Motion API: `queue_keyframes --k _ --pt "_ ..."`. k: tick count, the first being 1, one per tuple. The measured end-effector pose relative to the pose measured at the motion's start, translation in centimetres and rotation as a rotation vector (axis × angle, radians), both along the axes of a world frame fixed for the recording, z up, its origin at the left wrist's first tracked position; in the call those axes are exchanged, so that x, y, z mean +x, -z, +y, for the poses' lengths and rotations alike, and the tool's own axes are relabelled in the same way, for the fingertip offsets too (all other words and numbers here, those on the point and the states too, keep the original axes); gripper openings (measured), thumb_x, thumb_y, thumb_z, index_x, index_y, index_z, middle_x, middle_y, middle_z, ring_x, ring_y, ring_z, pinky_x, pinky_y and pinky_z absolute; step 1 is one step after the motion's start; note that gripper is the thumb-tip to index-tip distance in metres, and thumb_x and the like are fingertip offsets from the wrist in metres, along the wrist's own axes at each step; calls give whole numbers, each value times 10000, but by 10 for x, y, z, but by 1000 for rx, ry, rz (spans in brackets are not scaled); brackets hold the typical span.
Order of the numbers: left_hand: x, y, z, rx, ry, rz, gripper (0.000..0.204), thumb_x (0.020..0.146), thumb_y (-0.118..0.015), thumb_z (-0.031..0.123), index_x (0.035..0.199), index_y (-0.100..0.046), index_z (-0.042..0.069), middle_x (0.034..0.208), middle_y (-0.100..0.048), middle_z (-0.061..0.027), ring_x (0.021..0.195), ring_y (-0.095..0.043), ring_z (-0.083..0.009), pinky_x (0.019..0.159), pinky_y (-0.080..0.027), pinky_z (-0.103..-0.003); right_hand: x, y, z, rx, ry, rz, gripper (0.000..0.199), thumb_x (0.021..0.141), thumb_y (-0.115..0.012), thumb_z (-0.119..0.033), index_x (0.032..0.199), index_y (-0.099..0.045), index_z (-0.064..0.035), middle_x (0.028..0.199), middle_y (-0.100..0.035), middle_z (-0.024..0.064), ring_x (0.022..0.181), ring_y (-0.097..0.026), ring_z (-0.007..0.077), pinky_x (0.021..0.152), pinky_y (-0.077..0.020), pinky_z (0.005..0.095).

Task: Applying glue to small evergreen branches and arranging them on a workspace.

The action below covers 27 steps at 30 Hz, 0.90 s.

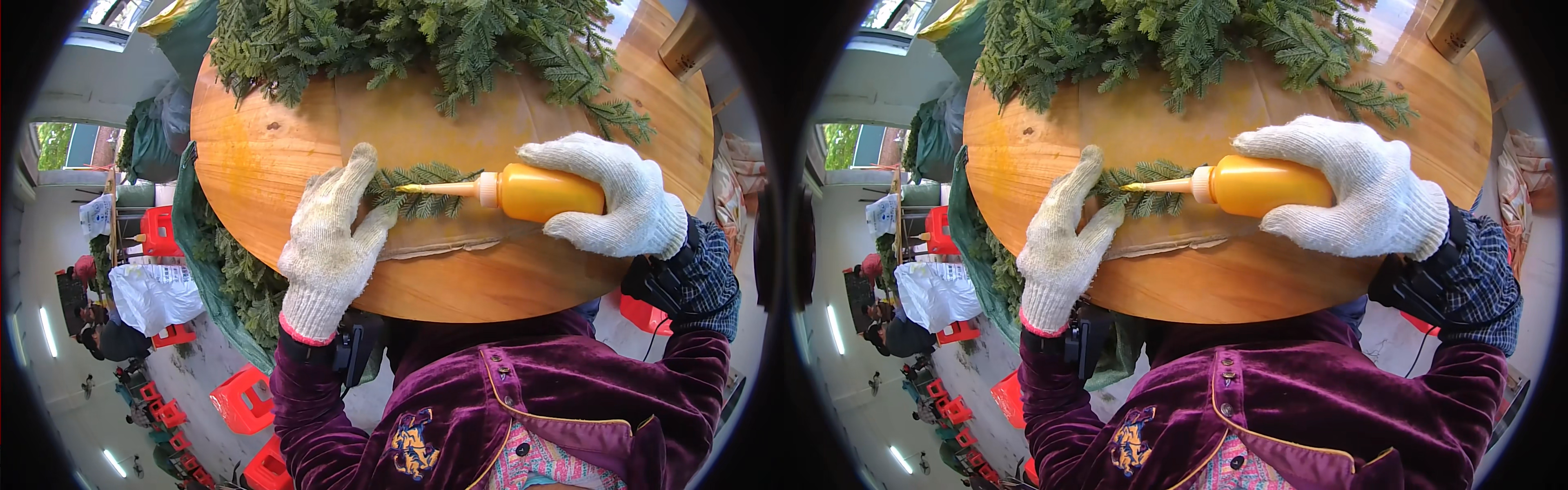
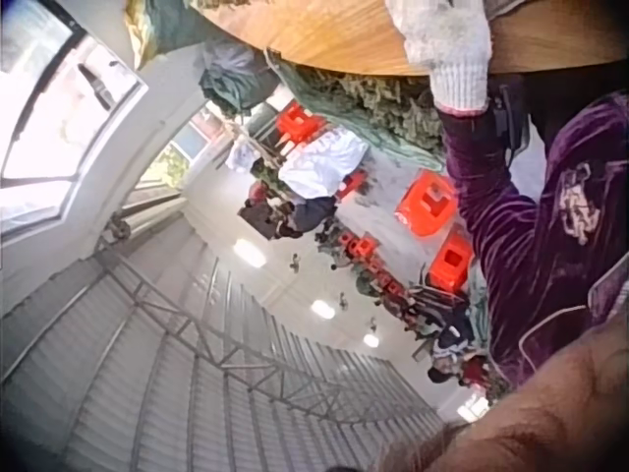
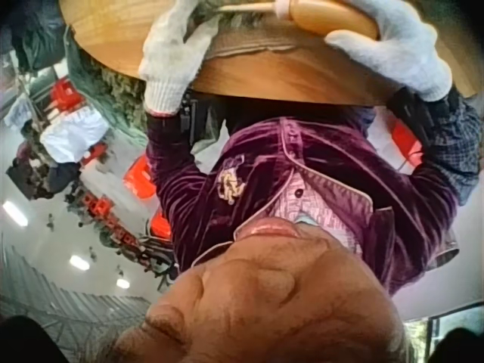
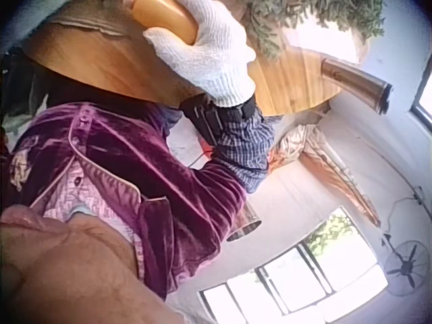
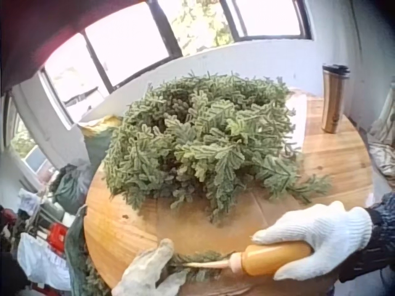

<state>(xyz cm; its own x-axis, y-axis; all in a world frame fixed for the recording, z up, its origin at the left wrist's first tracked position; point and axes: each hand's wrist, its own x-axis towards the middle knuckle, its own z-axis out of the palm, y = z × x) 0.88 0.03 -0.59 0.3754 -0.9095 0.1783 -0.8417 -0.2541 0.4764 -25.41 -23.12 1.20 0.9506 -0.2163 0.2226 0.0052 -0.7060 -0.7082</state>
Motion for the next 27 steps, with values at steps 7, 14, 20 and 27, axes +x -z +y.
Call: queue_keyframes --k 7,14,20,27 --pt "-9 -9 2 -189 64 -146 707 806 -832 39 1463 -577 -11 1364 -678 -196 1223 -637 -405 1054 -512 -490 -1 -1 -3 2 -6 36 642 798 -867 -194 1368 -663 20 1212 -729 200 1094 -726 352 982 -557 404" --pt "-30 10 -10 -256 -18 -21 729 817 -839 43 1483 -553 -34 1187 -698 -218 1052 -675 -366 934 -557 -456 0 -2 -2 17 -2 41 644 778 -866 -186 1358 -669 13 1176 -729 202 1064 -728 359 953 -568 409" --pt "-37 7 -4 -70 -106 -63 704 913 -805 104 1536 -503 -25 1518 -594 -189 1314 -640 -314 1101 -509 -403 -3 -6 2 -55 -4 24 656 752 -866 -158 1357 -671 4 1141 -725 206 1019 -725 382 903 -578 422" --pt "-37 -1 -8 -1 -115 -69 716 902 -808 154 1545 -520 23 1415 -653 -201 1255 -651 -333 1070 -510 -426 -2 -21 5 -97 -41 2 691 724 -858 -124 1365 -653 36 1122 -718 217 991 -717 393 873 -578 431"
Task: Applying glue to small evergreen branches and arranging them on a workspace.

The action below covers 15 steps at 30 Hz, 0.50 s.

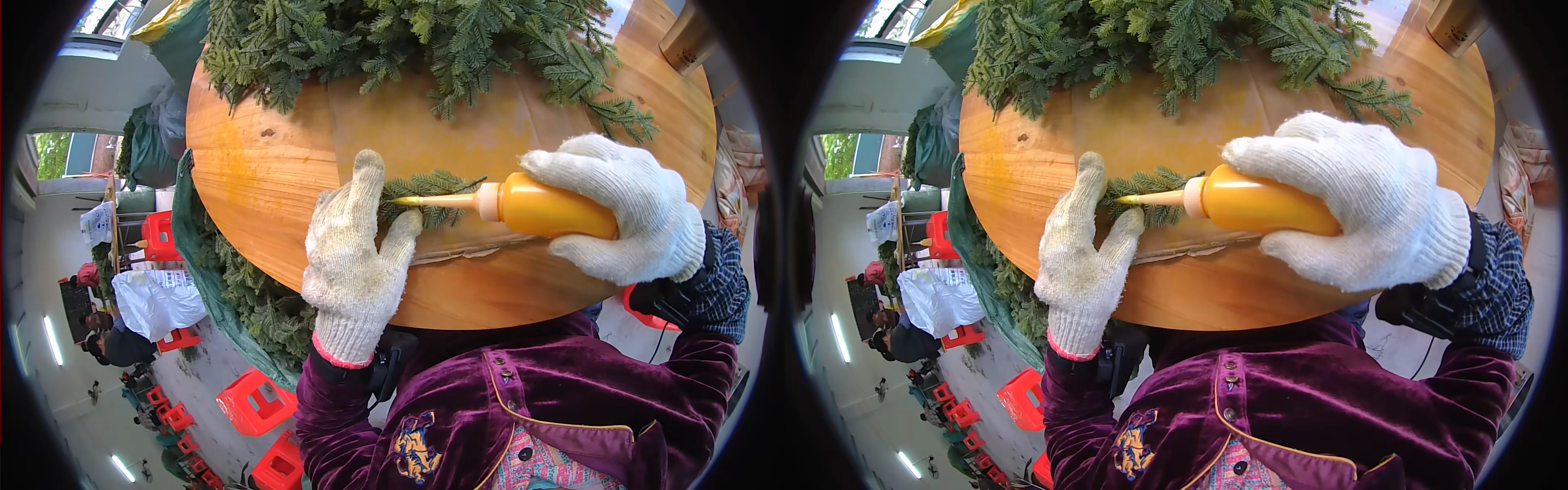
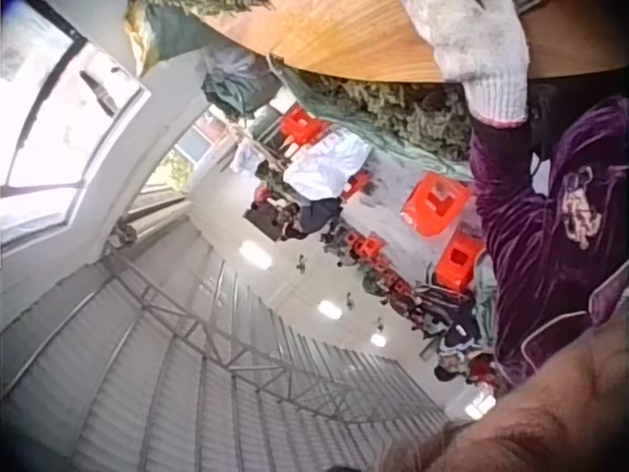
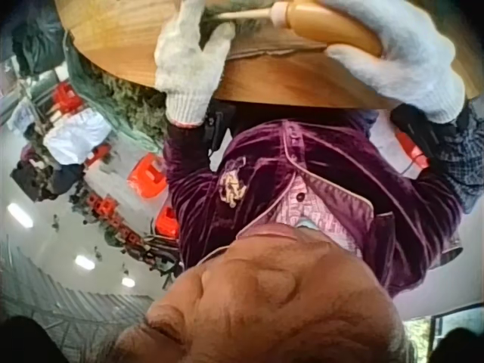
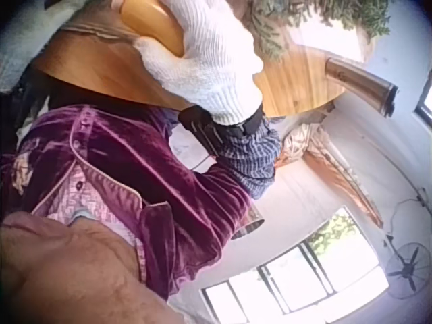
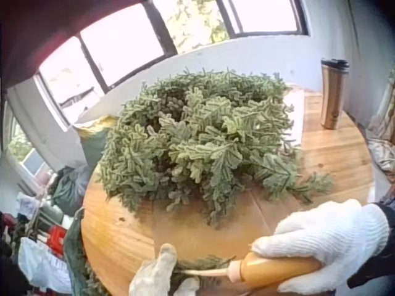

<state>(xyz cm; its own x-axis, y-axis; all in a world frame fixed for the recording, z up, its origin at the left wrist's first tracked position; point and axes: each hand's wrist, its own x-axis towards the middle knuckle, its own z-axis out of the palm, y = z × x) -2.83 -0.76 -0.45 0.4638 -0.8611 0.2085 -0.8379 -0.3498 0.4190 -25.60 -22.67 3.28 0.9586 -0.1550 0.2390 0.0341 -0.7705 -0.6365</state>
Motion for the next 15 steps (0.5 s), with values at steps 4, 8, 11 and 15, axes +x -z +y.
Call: queue_keyframes --k 4,8,11,15 --pt "3 -3 1 41 -4 32 705 907 -804 173 1547 -532 52 1408 -659 -198 1255 -644 -335 1064 -509 -433 -3 1 5 -9 -4 0 705 731 -856 -119 1380 -638 51 1123 -714 222 986 -711 399 872 -571 434" --pt "4 -1 0 15 18 27 687 906 -803 176 1533 -549 58 1404 -664 -192 1261 -644 -340 1061 -512 -435 -4 9 4 29 -17 -57 707 750 -857 -125 1396 -627 50 1134 -708 226 991 -708 399 883 -565 433" --pt "6 -2 -1 20 28 31 667 907 -803 178 1519 -566 59 1405 -665 -189 1267 -643 -343 1064 -514 -437 -5 12 2 38 -25 -72 702 763 -856 -128 1401 -624 51 1144 -705 228 998 -706 396 887 -563 432" --pt "6 -1 -1 16 32 23 649 908 -803 187 1504 -582 57 1410 -664 -189 1277 -641 -347 1075 -513 -439 -7 12 1 37 -16 -62 702 767 -856 -124 1404 -621 54 1153 -703 229 1003 -703 394 890 -560 431"
